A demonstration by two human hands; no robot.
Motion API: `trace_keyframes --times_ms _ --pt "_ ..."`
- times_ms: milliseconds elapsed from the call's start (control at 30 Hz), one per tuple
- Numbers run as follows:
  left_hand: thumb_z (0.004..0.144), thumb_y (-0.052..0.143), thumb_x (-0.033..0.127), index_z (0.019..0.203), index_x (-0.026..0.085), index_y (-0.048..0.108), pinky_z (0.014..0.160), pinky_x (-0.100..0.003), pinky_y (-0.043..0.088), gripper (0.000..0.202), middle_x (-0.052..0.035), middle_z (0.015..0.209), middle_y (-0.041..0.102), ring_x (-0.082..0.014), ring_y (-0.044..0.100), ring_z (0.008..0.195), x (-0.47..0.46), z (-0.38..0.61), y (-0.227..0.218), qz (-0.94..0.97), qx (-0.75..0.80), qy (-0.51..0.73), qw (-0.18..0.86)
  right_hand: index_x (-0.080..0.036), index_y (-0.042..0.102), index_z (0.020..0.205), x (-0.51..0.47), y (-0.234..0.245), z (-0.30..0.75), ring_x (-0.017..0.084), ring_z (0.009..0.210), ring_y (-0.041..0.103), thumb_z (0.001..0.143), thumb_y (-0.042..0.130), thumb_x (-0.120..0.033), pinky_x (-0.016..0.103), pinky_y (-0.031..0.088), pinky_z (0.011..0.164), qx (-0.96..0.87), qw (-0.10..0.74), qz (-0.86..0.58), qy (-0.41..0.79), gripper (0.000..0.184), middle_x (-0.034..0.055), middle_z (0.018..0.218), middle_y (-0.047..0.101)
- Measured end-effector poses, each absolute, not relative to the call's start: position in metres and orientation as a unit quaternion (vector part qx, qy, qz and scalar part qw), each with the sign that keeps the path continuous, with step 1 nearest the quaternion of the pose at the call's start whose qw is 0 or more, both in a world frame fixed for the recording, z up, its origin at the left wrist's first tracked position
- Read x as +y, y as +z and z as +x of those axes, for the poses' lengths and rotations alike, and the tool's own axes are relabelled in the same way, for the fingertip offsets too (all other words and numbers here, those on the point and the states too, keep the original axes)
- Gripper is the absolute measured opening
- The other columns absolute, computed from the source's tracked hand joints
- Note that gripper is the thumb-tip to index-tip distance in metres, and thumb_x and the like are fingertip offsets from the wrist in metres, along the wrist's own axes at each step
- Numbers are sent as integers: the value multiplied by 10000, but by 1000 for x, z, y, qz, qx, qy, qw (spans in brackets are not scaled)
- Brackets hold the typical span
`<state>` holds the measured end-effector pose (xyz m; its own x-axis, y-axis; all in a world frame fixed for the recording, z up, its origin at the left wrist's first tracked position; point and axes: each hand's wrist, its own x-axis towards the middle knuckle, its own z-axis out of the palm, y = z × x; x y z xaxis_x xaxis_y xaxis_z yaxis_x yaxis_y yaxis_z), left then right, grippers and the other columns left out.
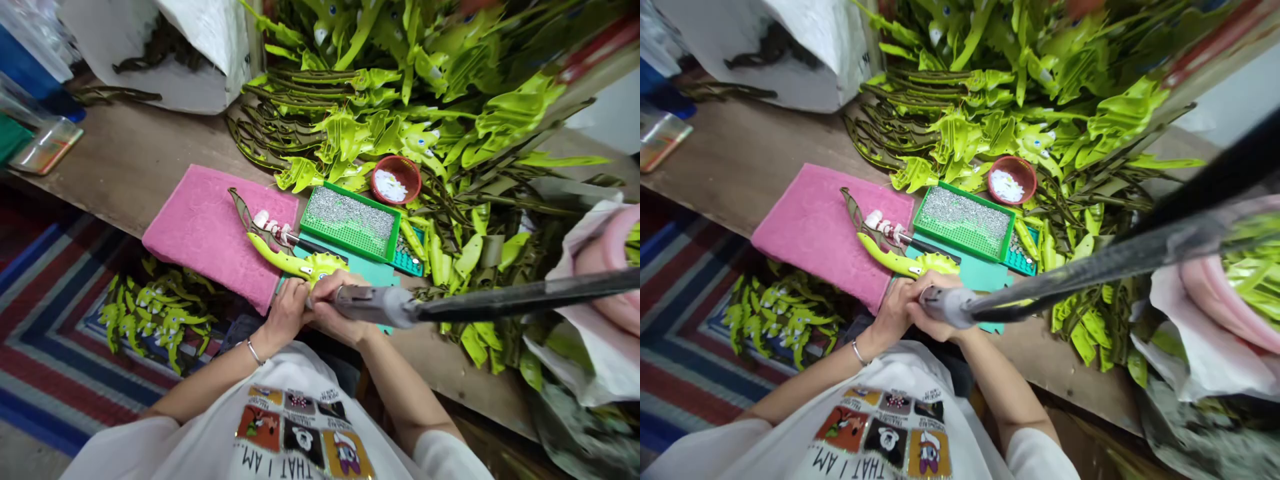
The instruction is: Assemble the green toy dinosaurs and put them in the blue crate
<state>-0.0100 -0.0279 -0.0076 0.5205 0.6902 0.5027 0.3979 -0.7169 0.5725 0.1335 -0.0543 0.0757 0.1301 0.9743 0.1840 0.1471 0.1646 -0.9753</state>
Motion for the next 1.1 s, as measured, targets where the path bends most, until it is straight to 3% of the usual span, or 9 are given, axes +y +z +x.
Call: trace_keyframes --times_ms 100,200,333,500,600,767,900,1000,1100 --pt "904 622 216 1177 180 486 775 -357 542 307 -83 1001 563 -222 584 905 -23 -17 -3 854 333 339 211 -269 602 927 -30 91 158 154 452 587 751 713 -343 300 496 487 -516 647 -445 344 221 -60 549 619" --pt "813 745 206 1239 183 489 865 -403 540 498 -117 1123 528 -257 574 1030 -19 -27 12 861 361 279 225 -261 592 892 9 92 186 131 385 506 724 733 -415 297 472 466 -435 762 -425 221 268 -91 466 516" --pt "635 901 417 1346 174 485 981 -539 468 859 -207 1323 470 -376 511 1195 -10 -25 40 890 367 201 181 -239 540 714 50 72 207 129 433 527 683 726 -538 318 491 520 -368 753 -516 178 354 -65 488 525" --pt "469 894 664 1516 141 333 1133 -729 142 1298 -297 1557 285 -499 260 1432 9 -3 51 932 302 142 139 -225 559 791 69 48 209 118 407 514 667 739 -472 287 463 482 -363 740 -531 195 330 -75 474 543" --pt "517 886 628 1525 159 342 1132 -744 84 1237 -282 1565 303 -491 290 1427 13 6 47 928 322 121 141 -218 568 824 72 44 208 114 390 507 664 736 -428 276 452 463 -363 736 -538 192 312 -78 462 547" --pt "603 846 505 1494 188 408 1140 -715 132 1043 -259 1545 340 -459 401 1358 15 -2 45 924 323 133 154 -221 569 783 72 45 208 118 398 517 662 724 -422 281 451 461 -362 723 -556 192 281 -72 461 545" --pt "592 857 459 1488 188 412 1143 -713 129 1037 -268 1558 303 -465 368 1387 18 -12 49 921 332 130 155 -214 570 774 74 42 208 111 390 517 653 731 -402 274 452 453 -355 724 -555 202 275 -77 458 534" --pt "573 868 541 1510 180 372 1135 -735 102 1119 -280 1597 232 -483 298 1430 15 -8 49 919 338 127 156 -212 569 782 76 42 208 106 384 513 652 748 -382 265 444 445 -366 722 -549 207 279 -74 459 549" --pt "610 845 566 1506 170 381 1132 -744 88 1084 -266 1601 257 -492 265 1446 9 3 47 912 361 127 150 -218 571 790 72 51 206 107 393 517 672 762 -407 271 451 459 -376 729 -539 190 294 -73 474 558"
